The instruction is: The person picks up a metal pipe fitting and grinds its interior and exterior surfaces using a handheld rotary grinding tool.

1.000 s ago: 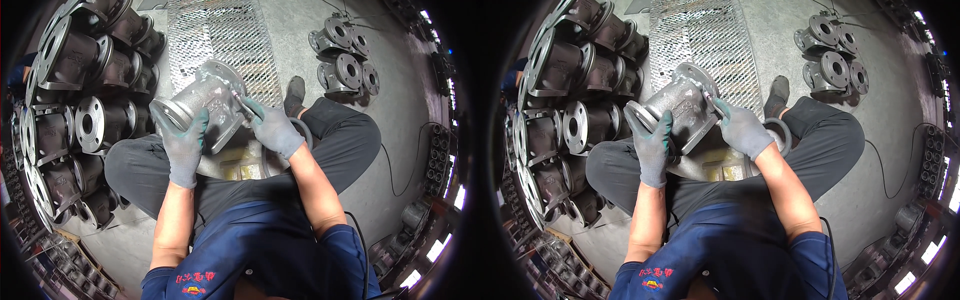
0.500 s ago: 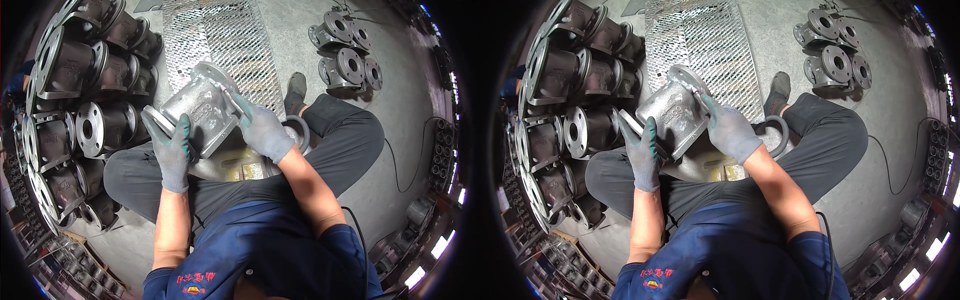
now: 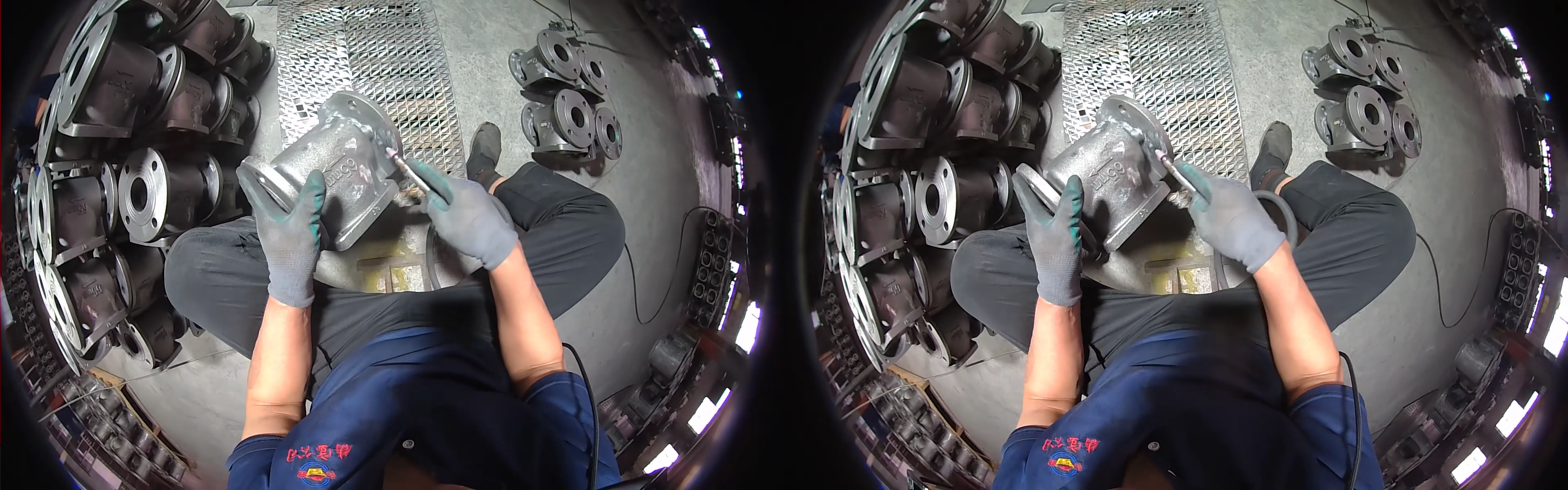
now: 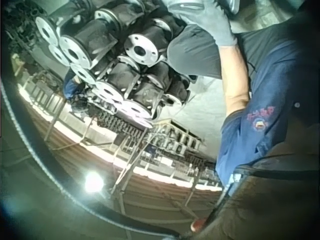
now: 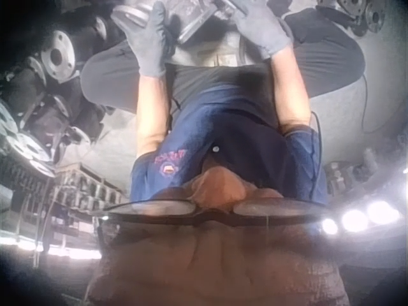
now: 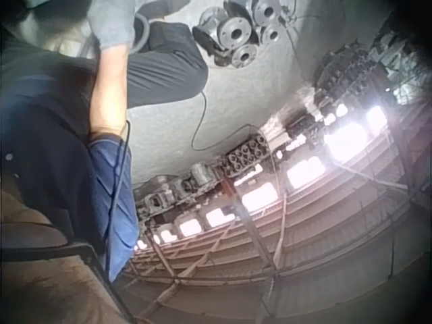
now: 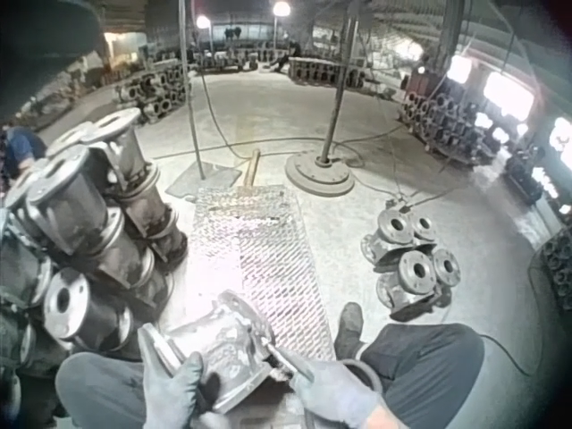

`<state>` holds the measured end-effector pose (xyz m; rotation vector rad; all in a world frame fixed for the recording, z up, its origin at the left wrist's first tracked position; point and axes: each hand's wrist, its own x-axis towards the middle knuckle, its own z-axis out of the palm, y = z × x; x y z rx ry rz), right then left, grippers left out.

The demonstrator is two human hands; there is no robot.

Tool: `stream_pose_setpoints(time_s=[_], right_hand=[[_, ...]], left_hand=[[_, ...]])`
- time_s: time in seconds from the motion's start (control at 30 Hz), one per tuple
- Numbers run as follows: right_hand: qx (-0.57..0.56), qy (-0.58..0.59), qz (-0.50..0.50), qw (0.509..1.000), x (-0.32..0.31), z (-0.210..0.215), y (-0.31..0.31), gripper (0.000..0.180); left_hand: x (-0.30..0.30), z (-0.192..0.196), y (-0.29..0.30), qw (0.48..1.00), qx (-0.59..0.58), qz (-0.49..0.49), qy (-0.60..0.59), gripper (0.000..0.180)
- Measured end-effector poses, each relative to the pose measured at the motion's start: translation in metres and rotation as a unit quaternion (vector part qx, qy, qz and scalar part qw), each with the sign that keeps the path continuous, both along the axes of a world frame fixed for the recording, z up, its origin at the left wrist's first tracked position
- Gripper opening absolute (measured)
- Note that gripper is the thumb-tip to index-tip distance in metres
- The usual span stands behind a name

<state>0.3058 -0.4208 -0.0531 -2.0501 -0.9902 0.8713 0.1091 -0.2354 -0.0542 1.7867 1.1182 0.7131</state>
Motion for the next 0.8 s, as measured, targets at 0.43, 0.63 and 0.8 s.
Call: stream_pose_setpoints(time_s=[0.43,0.63,0.8], right_hand=[[-0.074,0.022,0.052,0.996,0.032,0.015,0.000,0.052],[-0.030,-0.006,0.040,0.999,0.030,0.010,-0.003,0.050],[-0.029,-0.043,0.040,0.998,0.007,-0.005,-0.001,0.049]], left_hand=[[0.004,0.002,0.001,0.999,-0.037,0.004,-0.032,0.109],[-0.001,-0.005,0.004,0.998,0.044,-0.033,0.040,0.103],[0.008,0.008,0.004,0.995,-0.081,0.023,-0.050,0.106]])
